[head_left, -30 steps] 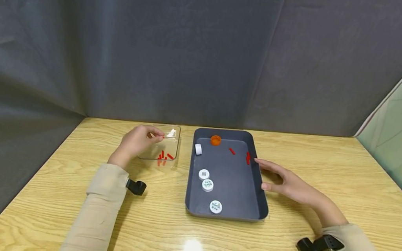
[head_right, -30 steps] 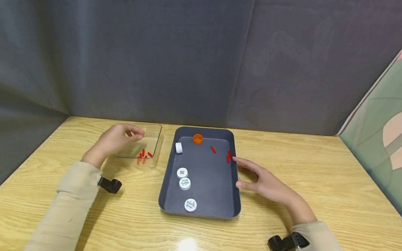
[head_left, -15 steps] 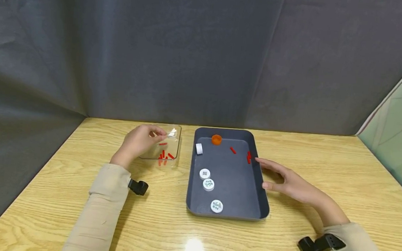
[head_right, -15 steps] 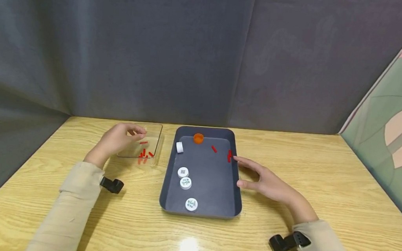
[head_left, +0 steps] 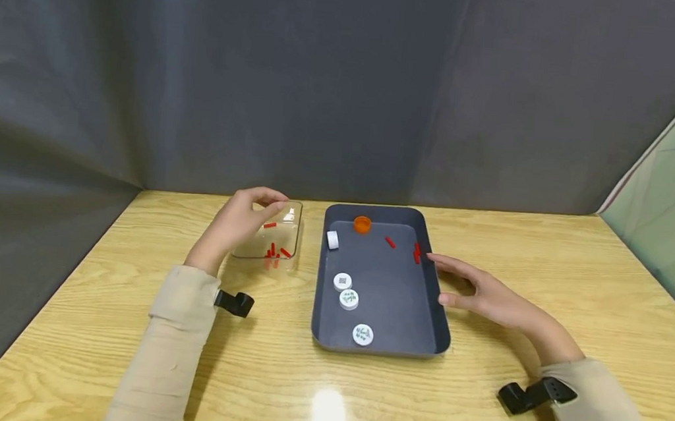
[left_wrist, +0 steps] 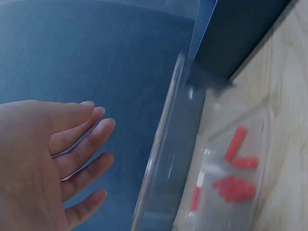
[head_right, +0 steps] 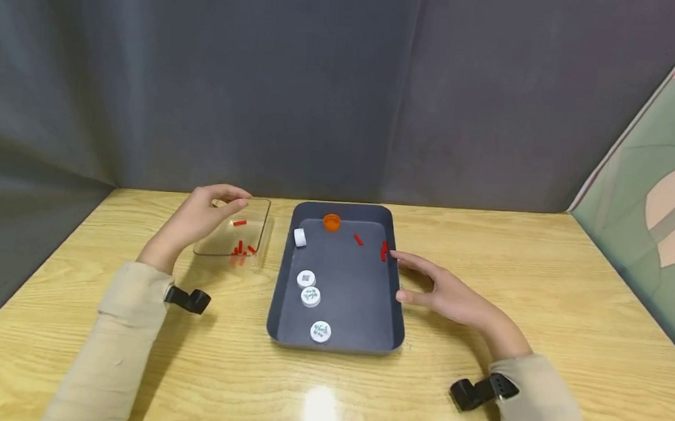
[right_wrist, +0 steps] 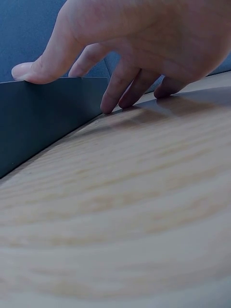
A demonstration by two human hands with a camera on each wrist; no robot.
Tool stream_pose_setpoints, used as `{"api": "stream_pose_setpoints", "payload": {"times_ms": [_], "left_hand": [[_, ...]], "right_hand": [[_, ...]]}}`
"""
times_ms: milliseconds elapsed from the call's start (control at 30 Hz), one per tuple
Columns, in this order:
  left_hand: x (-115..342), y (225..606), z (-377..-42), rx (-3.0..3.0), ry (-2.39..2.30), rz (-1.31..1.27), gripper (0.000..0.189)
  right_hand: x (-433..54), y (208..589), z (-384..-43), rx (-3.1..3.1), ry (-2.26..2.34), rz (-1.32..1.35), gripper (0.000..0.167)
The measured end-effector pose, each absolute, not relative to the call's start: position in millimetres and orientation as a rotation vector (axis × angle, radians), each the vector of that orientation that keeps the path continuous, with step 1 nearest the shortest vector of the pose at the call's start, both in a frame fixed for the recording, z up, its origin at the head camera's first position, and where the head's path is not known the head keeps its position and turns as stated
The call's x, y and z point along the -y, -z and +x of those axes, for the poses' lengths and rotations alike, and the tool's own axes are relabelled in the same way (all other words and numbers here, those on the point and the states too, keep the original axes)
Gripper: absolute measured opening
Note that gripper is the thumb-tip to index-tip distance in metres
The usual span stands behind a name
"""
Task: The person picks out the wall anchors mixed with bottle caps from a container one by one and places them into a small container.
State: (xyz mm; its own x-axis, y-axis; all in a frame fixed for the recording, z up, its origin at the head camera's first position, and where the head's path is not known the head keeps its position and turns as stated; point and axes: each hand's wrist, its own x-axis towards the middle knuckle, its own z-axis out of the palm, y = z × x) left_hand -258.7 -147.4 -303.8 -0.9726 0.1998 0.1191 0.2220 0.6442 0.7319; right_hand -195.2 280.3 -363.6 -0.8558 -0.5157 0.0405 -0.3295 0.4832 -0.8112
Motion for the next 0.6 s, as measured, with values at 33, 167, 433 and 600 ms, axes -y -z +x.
{"api": "stream_pose_setpoints", "payload": {"times_ms": [33, 167, 433, 600], "left_hand": [[145.4, 302.8, -259.3, 2.824, 1.258, -0.356, 0.031], [134.6, 299.7, -265.7, 2.838, 1.148, -0.373, 0.029], [104.6, 285.7, -276.6, 2.863, 1.042, -0.358, 0.027], [89.4, 276.9, -283.1, 2.895, 1.013, -0.35, 0.028]], "right_hand": [[-279.5, 363.5, -196.0, -2.52, 1.306, -0.73, 0.07], [-277.4, 364.4, -198.0, -2.538, 1.29, -0.732, 0.07], [-273.7, 369.2, -198.7, -2.524, 1.313, -0.723, 0.07], [-270.0, 369.9, -198.8, -2.513, 1.318, -0.716, 0.07]]}}
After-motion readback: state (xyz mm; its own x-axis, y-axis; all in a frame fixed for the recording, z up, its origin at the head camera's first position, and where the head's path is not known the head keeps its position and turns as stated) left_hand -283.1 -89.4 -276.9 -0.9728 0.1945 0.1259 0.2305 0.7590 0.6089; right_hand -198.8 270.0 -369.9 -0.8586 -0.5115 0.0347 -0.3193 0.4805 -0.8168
